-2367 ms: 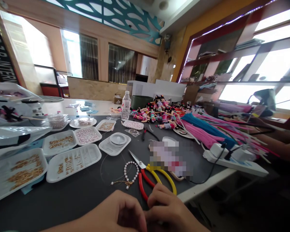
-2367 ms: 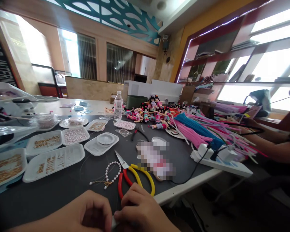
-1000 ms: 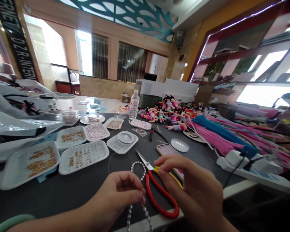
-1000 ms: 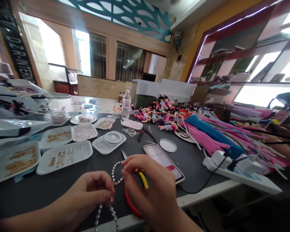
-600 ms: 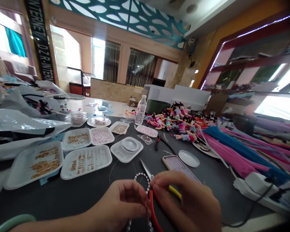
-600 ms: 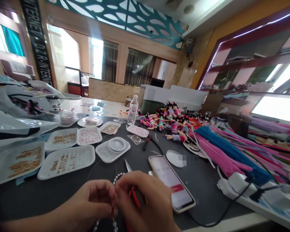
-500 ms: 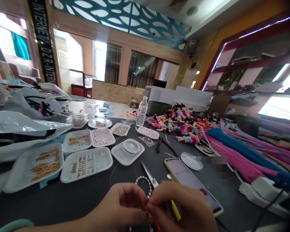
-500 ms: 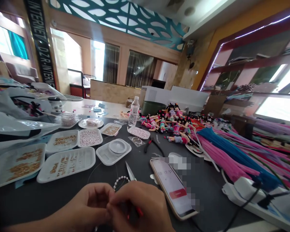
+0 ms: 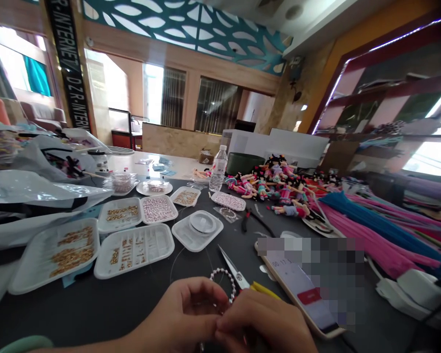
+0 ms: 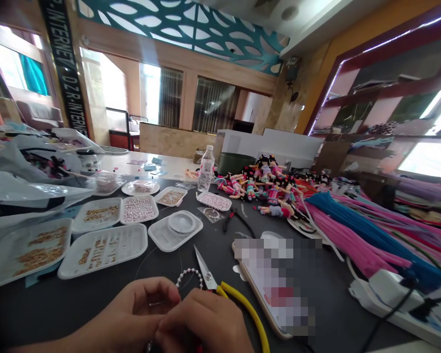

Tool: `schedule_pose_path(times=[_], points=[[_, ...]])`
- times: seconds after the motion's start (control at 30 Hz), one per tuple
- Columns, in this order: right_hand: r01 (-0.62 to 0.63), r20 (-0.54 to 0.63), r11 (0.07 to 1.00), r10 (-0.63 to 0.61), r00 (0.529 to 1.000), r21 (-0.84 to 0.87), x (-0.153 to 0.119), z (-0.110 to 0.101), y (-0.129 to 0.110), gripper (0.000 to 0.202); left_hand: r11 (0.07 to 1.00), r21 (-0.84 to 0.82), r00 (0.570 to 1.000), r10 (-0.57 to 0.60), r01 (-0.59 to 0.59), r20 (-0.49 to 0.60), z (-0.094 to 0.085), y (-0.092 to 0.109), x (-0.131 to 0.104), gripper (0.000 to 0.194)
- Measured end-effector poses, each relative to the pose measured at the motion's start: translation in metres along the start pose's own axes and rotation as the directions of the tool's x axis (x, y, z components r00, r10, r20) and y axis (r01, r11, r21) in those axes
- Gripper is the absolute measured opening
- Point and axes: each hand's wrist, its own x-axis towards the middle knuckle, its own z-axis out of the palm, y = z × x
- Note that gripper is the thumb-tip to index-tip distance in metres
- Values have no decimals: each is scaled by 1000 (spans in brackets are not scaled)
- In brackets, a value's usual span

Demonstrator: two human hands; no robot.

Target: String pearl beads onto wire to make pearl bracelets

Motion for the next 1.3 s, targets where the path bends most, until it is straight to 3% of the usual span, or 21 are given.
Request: schedule_pose_path(times=[0.2,0.3,0.47,0.63,0.8,1.0,1.3], points=[[-89,5,994,89,996,68,-1,-1,0,5,993,50,992,107,-104,-67,-5,-4,-1,33],[-190,25,975,188,982,116,-3,-1,3,6,989,75,991,128,-125,-34,-10,-4,0,37],[-331,-1,925,337,941,186,-4,0,5,6,979,129,988,157,-156,6,-13,-1,0,36],[-456,91,847,449,889,275,1,0,3,7,979,151,991,137,-137,7,-10,2,-2,40],[-488,158,733,474,866,474,1,3,2,5,980,170,993,113,-107,-24,-7,1,-6,39],[-485,179,623,489,854,614,0,3,1,3,972,185,988,128,-141,84,-10,-2,-4,38],[-545,221,608,526,821,577,1,1,-2,6,969,214,992,123,-123,12,-7,-1,-7,32]])
